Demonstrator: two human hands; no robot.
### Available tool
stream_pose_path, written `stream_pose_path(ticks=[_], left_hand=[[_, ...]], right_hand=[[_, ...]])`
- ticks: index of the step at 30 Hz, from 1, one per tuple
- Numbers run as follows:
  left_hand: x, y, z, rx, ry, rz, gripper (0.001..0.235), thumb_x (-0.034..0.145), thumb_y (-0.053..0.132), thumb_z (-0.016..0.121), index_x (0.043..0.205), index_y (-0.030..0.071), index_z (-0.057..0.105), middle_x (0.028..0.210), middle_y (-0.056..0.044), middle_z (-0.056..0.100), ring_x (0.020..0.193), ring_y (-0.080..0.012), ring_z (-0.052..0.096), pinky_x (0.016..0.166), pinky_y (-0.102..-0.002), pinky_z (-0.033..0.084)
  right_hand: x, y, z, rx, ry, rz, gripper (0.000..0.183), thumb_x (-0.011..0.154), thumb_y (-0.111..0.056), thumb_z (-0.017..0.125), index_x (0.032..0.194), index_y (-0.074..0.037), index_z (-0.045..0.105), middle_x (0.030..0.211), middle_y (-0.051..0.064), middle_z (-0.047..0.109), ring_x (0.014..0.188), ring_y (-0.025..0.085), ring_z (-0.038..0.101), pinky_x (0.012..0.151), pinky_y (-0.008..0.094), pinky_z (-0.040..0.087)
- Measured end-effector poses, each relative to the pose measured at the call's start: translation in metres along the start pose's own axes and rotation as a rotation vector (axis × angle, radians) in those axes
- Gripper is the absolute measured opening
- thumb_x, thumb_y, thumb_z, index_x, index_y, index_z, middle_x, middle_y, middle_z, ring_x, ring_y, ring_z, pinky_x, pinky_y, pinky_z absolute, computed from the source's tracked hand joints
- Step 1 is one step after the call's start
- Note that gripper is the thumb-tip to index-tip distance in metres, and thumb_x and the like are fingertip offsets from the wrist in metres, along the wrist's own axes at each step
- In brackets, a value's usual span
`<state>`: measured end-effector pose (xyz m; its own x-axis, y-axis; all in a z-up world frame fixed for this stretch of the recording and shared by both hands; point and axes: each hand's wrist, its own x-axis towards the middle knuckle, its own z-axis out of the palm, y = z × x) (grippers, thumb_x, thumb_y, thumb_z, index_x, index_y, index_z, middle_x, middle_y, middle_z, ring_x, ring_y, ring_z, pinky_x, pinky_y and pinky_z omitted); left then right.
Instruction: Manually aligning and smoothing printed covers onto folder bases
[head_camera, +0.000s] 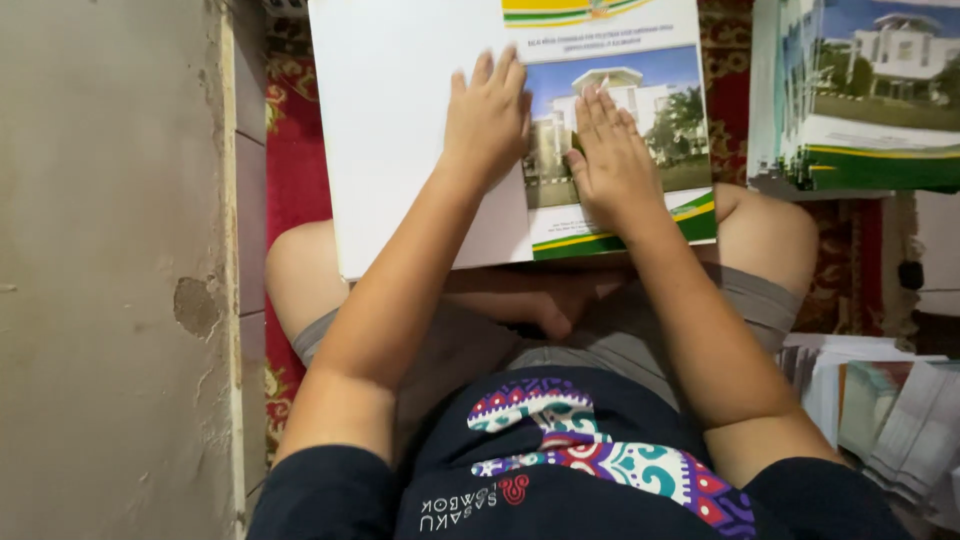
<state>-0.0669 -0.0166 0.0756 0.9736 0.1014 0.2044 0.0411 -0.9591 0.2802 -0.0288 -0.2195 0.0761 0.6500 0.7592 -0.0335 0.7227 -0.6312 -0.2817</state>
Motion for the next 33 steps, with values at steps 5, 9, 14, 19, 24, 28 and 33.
stream_pose_path(ticks=[5, 9, 14, 19, 24, 28, 33], left_hand=[[0.025, -0.010, 0.018, 0.059, -0.136, -0.012, 0.058, 0.108, 0.029, 0.031, 0.162, 0.009, 0.025, 0.169, -0.009, 0.023, 0.156, -0.0327, 0.016, 0.123, -0.064, 0.011], [0.021, -0.007, 0.024, 0.069, -0.166, -0.040, 0.057, 0.109, 0.028, 0.030, 0.163, 0.011, 0.024, 0.170, -0.006, 0.021, 0.156, -0.0328, 0.015, 0.123, -0.064, 0.010], [0.020, -0.004, 0.020, 0.037, -0.174, -0.056, 0.057, 0.108, 0.025, 0.028, 0.163, 0.010, 0.022, 0.170, -0.007, 0.022, 0.156, -0.0332, 0.013, 0.124, -0.064, 0.007], [0.021, -0.006, 0.029, 0.028, -0.065, -0.001, 0.058, 0.105, 0.028, 0.031, 0.159, 0.008, 0.032, 0.166, -0.010, 0.033, 0.153, -0.0385, 0.025, 0.119, -0.068, 0.016], [0.018, -0.013, 0.031, 0.062, -0.107, 0.005, 0.057, 0.106, 0.025, 0.034, 0.160, 0.007, 0.029, 0.167, -0.011, 0.030, 0.154, -0.0367, 0.021, 0.120, -0.066, 0.013], [0.021, -0.015, 0.034, 0.034, -0.099, -0.005, 0.056, 0.107, 0.026, 0.031, 0.159, 0.006, 0.030, 0.166, -0.013, 0.030, 0.154, -0.0370, 0.022, 0.121, -0.066, 0.013], [0.021, -0.004, 0.014, 0.005, -0.194, -0.045, 0.058, 0.107, 0.027, 0.021, 0.161, 0.006, 0.023, 0.169, -0.012, 0.023, 0.156, -0.0350, 0.015, 0.123, -0.064, 0.007]], right_hand=[[0.008, -0.006, -0.008, -0.018, -0.060, 0.054, 0.065, 0.110, -0.033, 0.027, 0.163, 0.000, 0.009, 0.171, 0.016, 0.005, 0.159, 0.026, 0.003, 0.128, 0.042, 0.003], [0.013, -0.016, 0.024, -0.140, -0.177, -0.090, 0.081, 0.097, -0.027, 0.050, 0.156, 0.013, 0.012, 0.160, 0.036, 0.027, 0.147, 0.044, 0.034, 0.125, 0.050, 0.017], [-0.076, -0.061, 0.034, 0.074, -0.037, -0.523, 0.064, 0.100, -0.028, 0.046, 0.151, 0.009, 0.036, 0.156, 0.031, 0.040, 0.146, 0.041, 0.040, 0.123, 0.050, 0.028], [-0.095, -0.062, -0.014, 0.779, -0.280, -0.585, 0.043, 0.108, -0.023, 0.035, 0.144, -0.007, 0.054, 0.148, 0.019, 0.058, 0.140, 0.035, 0.054, 0.116, 0.044, 0.042], [-0.053, -0.033, 0.041, -0.122, 0.055, -0.251, 0.073, 0.105, -0.041, 0.044, 0.162, 0.000, 0.022, 0.169, 0.020, 0.021, 0.157, 0.033, 0.022, 0.127, 0.048, 0.017], [-0.063, 0.002, -0.010, -0.011, -0.331, 0.338, 0.081, 0.103, -0.041, 0.040, 0.161, -0.003, -0.002, 0.171, 0.013, -0.005, 0.157, 0.026, -0.002, 0.128, 0.041, 0.001], [-0.124, 0.127, -0.005, -0.313, 0.067, 0.646, 0.067, 0.104, -0.026, 0.038, 0.148, 0.025, 0.040, 0.162, 0.037, 0.031, 0.153, 0.045, 0.018, 0.124, 0.052, 0.008]])
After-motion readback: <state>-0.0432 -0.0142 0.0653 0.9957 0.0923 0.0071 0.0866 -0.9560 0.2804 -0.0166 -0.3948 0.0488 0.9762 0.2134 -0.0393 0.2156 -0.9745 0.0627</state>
